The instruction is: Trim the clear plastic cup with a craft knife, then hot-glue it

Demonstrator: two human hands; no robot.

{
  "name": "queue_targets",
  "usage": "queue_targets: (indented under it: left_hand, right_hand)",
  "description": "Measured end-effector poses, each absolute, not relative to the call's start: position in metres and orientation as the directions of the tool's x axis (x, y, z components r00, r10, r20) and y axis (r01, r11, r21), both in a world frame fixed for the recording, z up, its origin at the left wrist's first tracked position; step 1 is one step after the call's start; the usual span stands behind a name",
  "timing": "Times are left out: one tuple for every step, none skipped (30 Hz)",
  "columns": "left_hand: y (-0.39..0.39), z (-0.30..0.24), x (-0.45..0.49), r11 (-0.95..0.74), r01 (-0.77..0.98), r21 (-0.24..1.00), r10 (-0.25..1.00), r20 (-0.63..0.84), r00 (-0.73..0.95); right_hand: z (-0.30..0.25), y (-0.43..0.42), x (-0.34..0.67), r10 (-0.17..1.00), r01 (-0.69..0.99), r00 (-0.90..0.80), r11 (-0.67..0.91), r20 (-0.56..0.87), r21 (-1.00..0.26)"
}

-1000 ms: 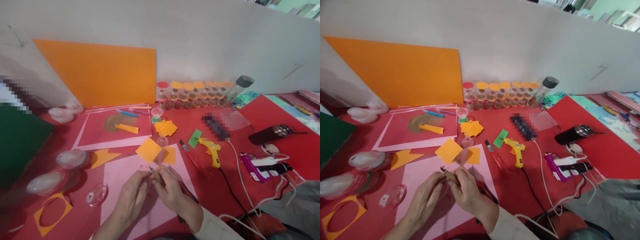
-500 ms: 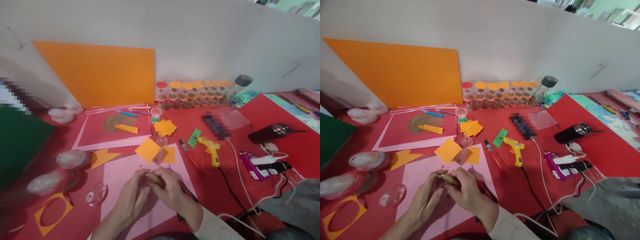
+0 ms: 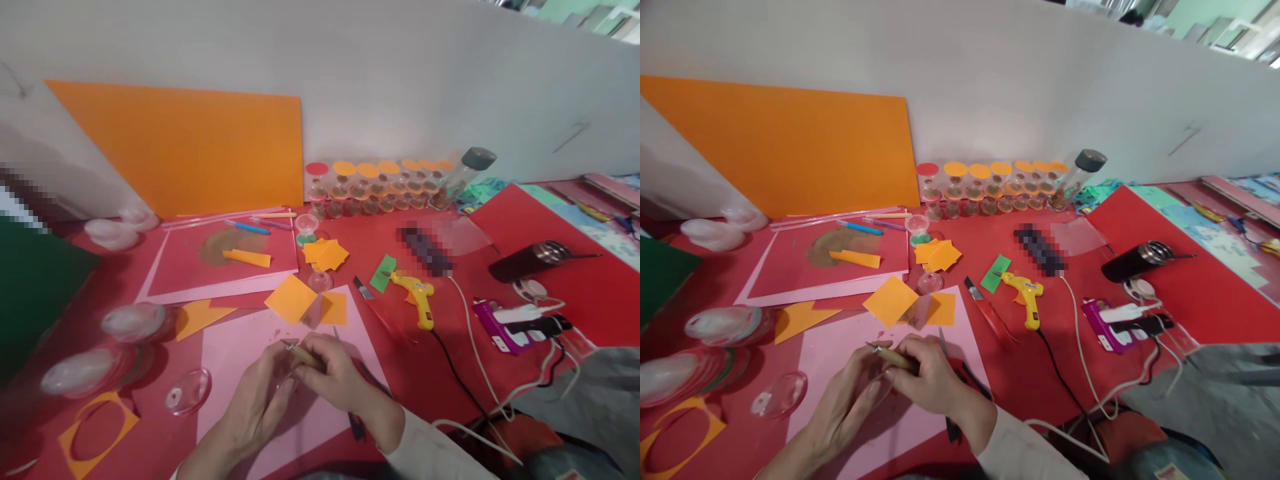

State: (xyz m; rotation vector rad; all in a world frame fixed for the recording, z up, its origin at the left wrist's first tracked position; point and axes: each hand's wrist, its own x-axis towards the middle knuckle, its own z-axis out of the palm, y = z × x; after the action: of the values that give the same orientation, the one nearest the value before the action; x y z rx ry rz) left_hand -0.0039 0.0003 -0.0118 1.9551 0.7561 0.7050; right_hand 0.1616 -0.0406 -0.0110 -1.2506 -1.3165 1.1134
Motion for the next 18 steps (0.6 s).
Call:
queue_targets:
  left_hand:
    - [0.001,-0.012,-0.004,-0.407,0.225,0.885,0.74,0.175,0.65]
    - [0.001,-0.011,-0.004,-0.405,0.221,0.887,0.74,0.176,0.649]
    - [0.001,-0.011,-0.003,-0.404,0.215,0.889,0.741,0.181,0.647]
    - [0.001,-0.01,-0.003,-0.406,0.206,0.89,0.737,0.186,0.649]
    - [0.001,-0.01,-0.003,-0.409,0.194,0.892,0.73,0.192,0.656]
    - [0.0,-0.008,-0.002,-0.405,0.186,0.895,0.726,0.191,0.66]
    - [-0.001,-0.007,-0.001,-0.391,0.184,0.902,0.731,0.183,0.658]
    - [-0.003,-0.005,0.0,-0.371,0.184,0.91,0.739,0.169,0.652]
    - [-0.005,-0.003,0.002,-0.333,0.202,0.921,0.765,0.138,0.629]
    - [-0.006,-0.002,0.003,-0.297,0.22,0.929,0.787,0.109,0.607]
    - [-0.008,0.0,0.004,-0.271,0.229,0.935,0.801,0.087,0.592]
    - [-0.009,0.001,0.005,-0.253,0.232,0.939,0.809,0.073,0.584]
    - [-0.009,0.001,0.005,-0.246,0.232,0.941,0.81,0.068,0.583]
    - [-0.009,0.001,0.005,-0.248,0.231,0.941,0.807,0.069,0.587]
    - [-0.009,0.0,0.005,-0.261,0.231,0.937,0.798,0.074,0.598]
    - [-0.008,-0.001,0.004,-0.279,0.23,0.932,0.786,0.085,0.612]
    - [-0.006,-0.003,0.004,-0.305,0.227,0.925,0.771,0.1,0.629]
    - [-0.006,-0.005,0.003,-0.33,0.221,0.918,0.75,0.113,0.651]
  right_hand:
    - [-0.01,-0.041,0.162,0.999,0.101,-0.01,0.051,0.05,-0.994]
    - [-0.01,-0.041,0.163,0.999,0.09,-0.02,0.05,0.049,-0.995]
    - [-0.009,-0.041,0.163,0.998,0.082,-0.03,0.053,0.051,-0.995]
    - [-0.008,-0.041,0.163,0.998,0.078,-0.037,0.057,0.054,-0.995]
    - [-0.007,-0.041,0.163,0.997,0.081,-0.039,0.064,0.061,-0.995]
    - [-0.006,-0.041,0.163,0.997,0.09,-0.037,0.069,0.066,-0.994]
    - [-0.005,-0.041,0.163,0.997,0.101,-0.031,0.071,0.068,-0.992]
    - [-0.005,-0.041,0.162,0.997,0.111,-0.025,0.07,0.068,-0.991]
    - [-0.005,-0.042,0.162,0.998,0.116,-0.018,0.066,0.064,-0.991]
    - [-0.005,-0.042,0.161,0.998,0.117,-0.013,0.062,0.06,-0.991]
    - [-0.006,-0.042,0.161,0.998,0.117,-0.009,0.061,0.06,-0.991]
    - [-0.006,-0.042,0.161,0.998,0.118,-0.004,0.064,0.064,-0.991]
    - [-0.007,-0.042,0.161,0.997,0.122,0.003,0.075,0.076,-0.99]
    - [-0.007,-0.043,0.161,0.996,0.128,0.009,0.086,0.088,-0.988]
    - [-0.007,-0.043,0.161,0.995,0.134,0.012,0.098,0.1,-0.986]
    - [-0.007,-0.043,0.161,0.993,0.136,0.01,0.112,0.114,-0.984]
    - [-0.007,-0.043,0.161,0.992,0.134,0.009,0.126,0.129,-0.983]
    - [-0.007,-0.043,0.161,0.99,0.132,0.006,0.14,0.142,-0.981]
